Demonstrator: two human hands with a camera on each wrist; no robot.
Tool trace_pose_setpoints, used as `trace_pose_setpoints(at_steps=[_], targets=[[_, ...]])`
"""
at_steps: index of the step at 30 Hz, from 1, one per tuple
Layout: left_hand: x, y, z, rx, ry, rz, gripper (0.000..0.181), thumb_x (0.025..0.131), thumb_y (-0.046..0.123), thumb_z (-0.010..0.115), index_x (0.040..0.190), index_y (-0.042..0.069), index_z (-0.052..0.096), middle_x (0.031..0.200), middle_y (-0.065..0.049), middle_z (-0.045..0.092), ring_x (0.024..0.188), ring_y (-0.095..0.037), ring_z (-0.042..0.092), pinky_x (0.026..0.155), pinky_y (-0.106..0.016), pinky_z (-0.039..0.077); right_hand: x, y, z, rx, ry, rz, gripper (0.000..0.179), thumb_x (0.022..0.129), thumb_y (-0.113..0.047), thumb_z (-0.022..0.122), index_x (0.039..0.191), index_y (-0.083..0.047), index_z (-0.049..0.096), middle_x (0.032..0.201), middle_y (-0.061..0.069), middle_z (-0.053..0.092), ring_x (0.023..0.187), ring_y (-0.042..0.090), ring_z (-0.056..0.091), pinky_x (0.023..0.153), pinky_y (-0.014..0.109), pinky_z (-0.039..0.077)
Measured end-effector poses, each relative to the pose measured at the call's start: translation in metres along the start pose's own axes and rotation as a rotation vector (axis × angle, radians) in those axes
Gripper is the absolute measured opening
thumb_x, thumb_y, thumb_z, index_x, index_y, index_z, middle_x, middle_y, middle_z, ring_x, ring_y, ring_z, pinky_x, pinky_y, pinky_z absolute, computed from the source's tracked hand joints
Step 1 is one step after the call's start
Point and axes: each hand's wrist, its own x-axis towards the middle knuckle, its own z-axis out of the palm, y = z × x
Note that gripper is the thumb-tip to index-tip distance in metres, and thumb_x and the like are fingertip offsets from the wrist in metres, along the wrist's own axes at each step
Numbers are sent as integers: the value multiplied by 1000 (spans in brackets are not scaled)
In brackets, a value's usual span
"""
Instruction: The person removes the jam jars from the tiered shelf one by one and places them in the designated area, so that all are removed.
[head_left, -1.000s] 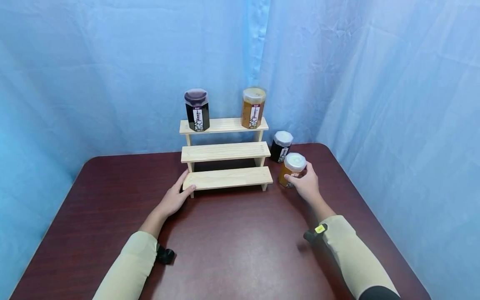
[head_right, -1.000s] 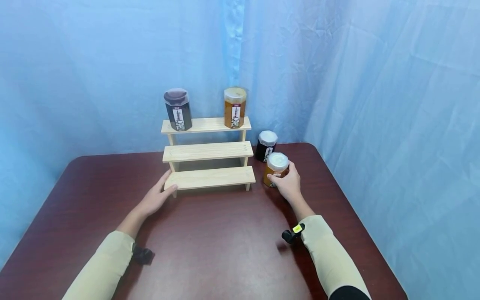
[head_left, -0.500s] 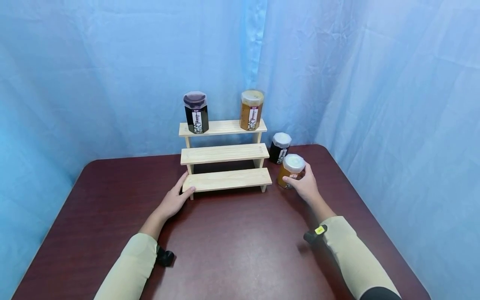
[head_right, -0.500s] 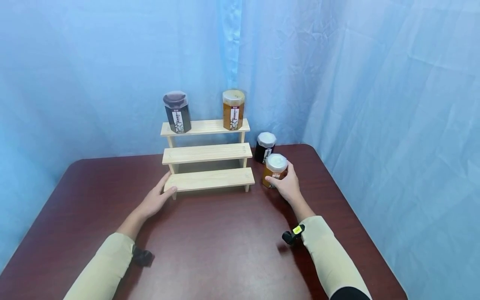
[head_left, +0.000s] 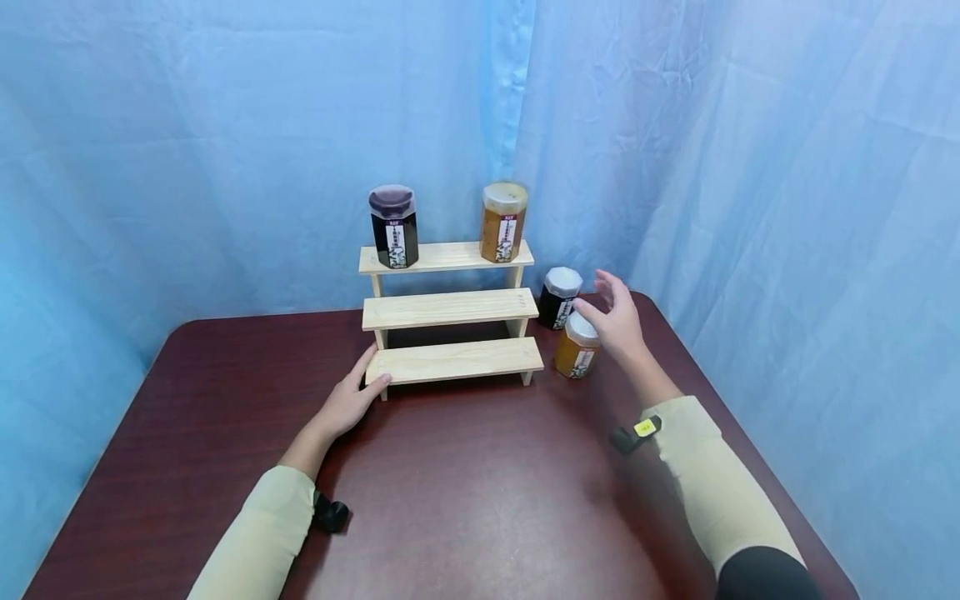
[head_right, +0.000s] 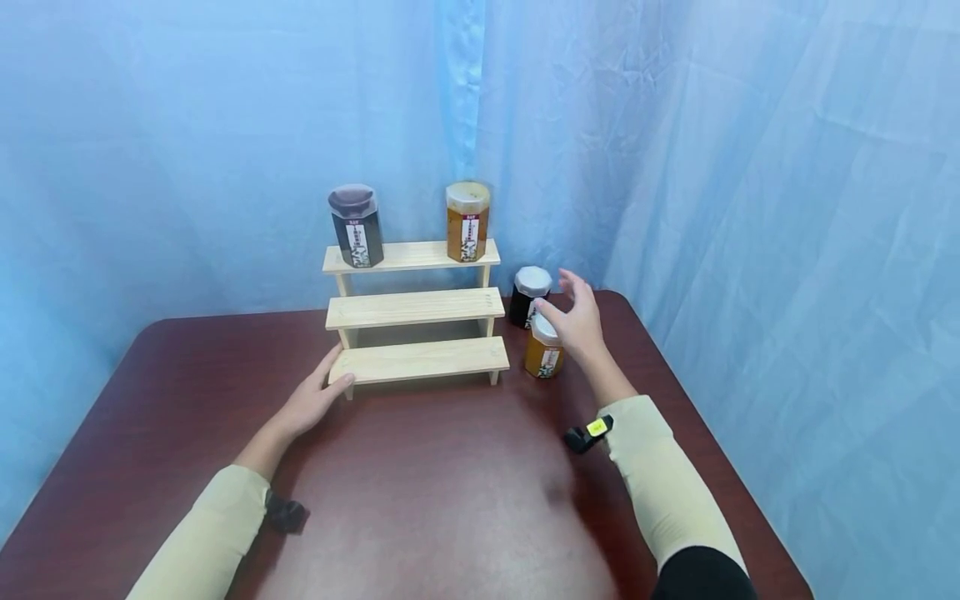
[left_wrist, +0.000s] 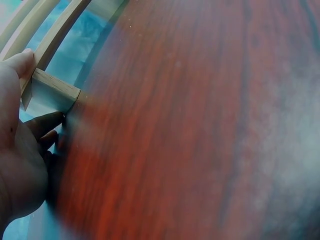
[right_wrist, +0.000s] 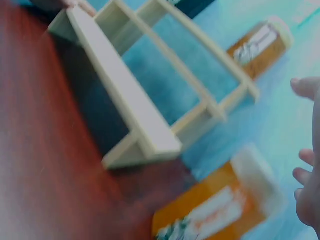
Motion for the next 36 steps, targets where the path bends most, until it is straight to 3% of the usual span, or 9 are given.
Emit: trace_pose_setpoints(at_steps=[4, 9, 15, 19, 28, 36], targets=[[0, 0, -1, 11, -3, 0, 78, 102, 57, 50, 164, 33, 9, 166, -14, 19, 149, -41, 18, 113, -66, 19, 18, -26, 16, -2, 21, -16, 76, 93, -29, 75, 155, -7, 38, 145, 20, 45, 139, 33, 41, 116, 47, 30], [1, -1, 2, 14, -4, -12, 78, 101, 58, 50, 164, 35, 9, 166, -13, 19, 149, -41, 18, 113, -66, 19, 35, -50, 42, 23, 12, 32, 83, 91, -35, 76, 158, -11, 33, 150, 17, 41, 140, 30, 40, 116, 45, 30], [2, 0, 2, -2, -1, -10, 79, 101, 59, 51, 163, 37, 9, 166, -10, 19, 150, -38, 18, 114, -64, 19, 56, -66, 69, 47, 9, 124, 89, 90, -40, 76, 160, -13, 28, 153, 17, 37, 142, 33, 39, 110, 47, 38], [2, 0, 2, -5, 6, -9, 78, 101, 58, 52, 163, 38, 10, 166, -10, 20, 150, -38, 19, 114, -64, 20, 66, -74, 84, 50, 25, 129, 91, 89, -41, 76, 160, -10, 28, 152, 19, 37, 140, 36, 40, 108, 47, 40], [2, 0, 1, 4, 7, -11, 79, 100, 60, 51, 163, 37, 9, 166, -12, 19, 150, -40, 19, 114, -65, 20, 75, -90, 106, -4, 109, 153, 92, 86, -43, 79, 158, -12, 32, 150, 17, 39, 137, 34, 41, 108, 47, 40], [0, -1, 1, -5, 9, -14, 79, 99, 61, 52, 163, 39, 11, 166, -11, 19, 150, -39, 18, 114, -65, 19, 79, -100, 119, -17, 122, 134, 94, 84, -42, 82, 158, -12, 31, 148, 15, 40, 135, 30, 43, 110, 46, 37]])
